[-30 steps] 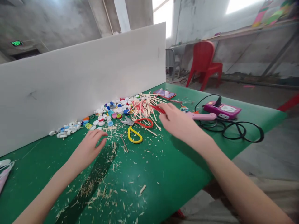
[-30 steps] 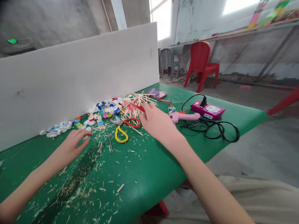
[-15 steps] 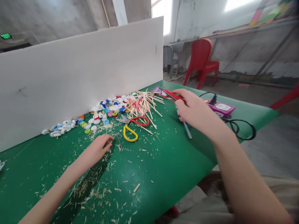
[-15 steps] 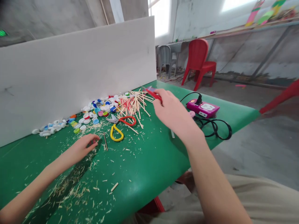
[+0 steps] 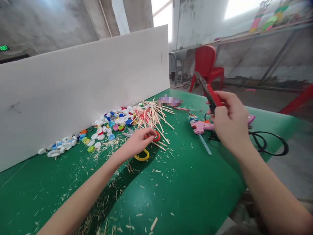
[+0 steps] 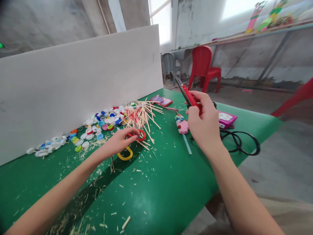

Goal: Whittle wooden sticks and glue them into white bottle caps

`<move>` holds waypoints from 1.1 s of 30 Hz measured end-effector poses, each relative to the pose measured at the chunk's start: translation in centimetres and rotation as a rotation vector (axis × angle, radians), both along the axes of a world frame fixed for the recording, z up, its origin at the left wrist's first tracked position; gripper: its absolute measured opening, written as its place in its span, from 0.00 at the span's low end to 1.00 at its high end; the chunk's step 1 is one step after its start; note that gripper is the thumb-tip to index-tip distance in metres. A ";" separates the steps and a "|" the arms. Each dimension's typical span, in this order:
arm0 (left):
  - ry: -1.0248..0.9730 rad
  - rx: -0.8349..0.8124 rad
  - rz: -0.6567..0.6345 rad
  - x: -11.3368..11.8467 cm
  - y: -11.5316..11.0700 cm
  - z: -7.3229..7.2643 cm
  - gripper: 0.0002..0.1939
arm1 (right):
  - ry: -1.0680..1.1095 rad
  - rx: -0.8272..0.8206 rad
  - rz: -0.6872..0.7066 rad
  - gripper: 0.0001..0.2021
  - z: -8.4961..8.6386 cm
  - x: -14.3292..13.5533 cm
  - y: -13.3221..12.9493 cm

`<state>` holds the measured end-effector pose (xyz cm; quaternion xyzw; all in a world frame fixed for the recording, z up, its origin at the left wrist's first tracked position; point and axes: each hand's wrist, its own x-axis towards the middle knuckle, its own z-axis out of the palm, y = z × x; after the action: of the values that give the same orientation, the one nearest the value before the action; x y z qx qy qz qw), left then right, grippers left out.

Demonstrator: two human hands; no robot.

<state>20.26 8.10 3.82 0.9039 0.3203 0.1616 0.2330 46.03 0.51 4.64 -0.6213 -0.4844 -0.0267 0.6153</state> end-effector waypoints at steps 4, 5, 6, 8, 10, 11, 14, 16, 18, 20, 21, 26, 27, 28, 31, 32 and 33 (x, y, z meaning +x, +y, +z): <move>0.038 0.217 0.016 1.3 4.5 -1.3 0.09 | -0.270 0.062 -0.126 0.21 -1.2 0.2 0.4; 0.052 0.252 0.021 1.2 5.7 -1.6 0.10 | -0.401 0.079 -0.159 0.20 -1.4 0.2 0.5; 0.071 0.288 0.025 1.1 7.0 -1.8 0.10 | -0.506 0.104 -0.181 0.20 -1.5 0.2 0.5; 0.118 0.356 0.024 0.8 9.4 -2.2 0.12 | -0.630 0.148 -0.211 0.21 -1.5 0.1 0.6; 0.173 0.416 0.001 0.6 11.3 -2.4 0.13 | -0.637 0.146 -0.286 0.22 -1.4 0.1 0.7; 0.202 0.444 -0.016 0.5 12.1 -2.6 0.13 | -0.619 0.127 -0.348 0.21 -1.4 0.1 0.7; 0.278 0.521 -0.068 0.7 14.0 -2.8 0.12 | -0.523 0.051 -0.531 0.22 -1.1 0.3 0.7; 0.312 0.565 -0.097 0.9 14.9 -2.9 0.11 | -0.475 0.040 -0.588 0.23 -0.9 0.5 0.7; 0.341 0.605 -0.132 1.1 15.5 -2.7 0.10 | -0.458 0.045 -0.607 0.24 -1.0 0.6 0.8; 0.372 0.639 -0.178 1.3 15.9 -2.5 0.10 | -0.449 0.033 -0.622 0.23 -1.1 0.5 1.0; 0.387 0.653 -0.203 1.3 16.0 -2.4 0.09 | -0.446 0.026 -0.628 0.23 -1.2 0.4 1.0; 0.458 0.700 -0.278 1.3 16.6 -1.7 0.11 | -0.410 0.016 -0.608 0.22 -1.5 0.0 1.2; 0.471 0.704 -0.276 1.3 16.8 -1.6 0.11 | -0.398 0.016 -0.597 0.21 -1.5 -0.1 1.1; 0.482 0.707 -0.268 1.4 17.2 -1.5 0.12 | -0.387 0.013 -0.585 0.21 -1.5 -0.2 1.1; 0.505 0.705 -0.211 1.8 18.6 -1.1 0.14 | -0.356 -0.006 -0.562 0.20 -1.5 -0.3 1.1; 0.511 0.700 -0.185 2.1 19.2 -1.0 0.14 | -0.353 -0.012 -0.566 0.20 -1.5 -0.3 1.1; 0.514 0.692 -0.157 2.4 19.9 -0.9 0.14 | -0.362 -0.019 -0.579 0.20 -1.5 -0.4 1.1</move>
<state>22.69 28.04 2.90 0.9611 0.2252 0.0109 -0.1594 45.65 1.65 3.13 -0.7240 -0.3897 -0.3056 0.4802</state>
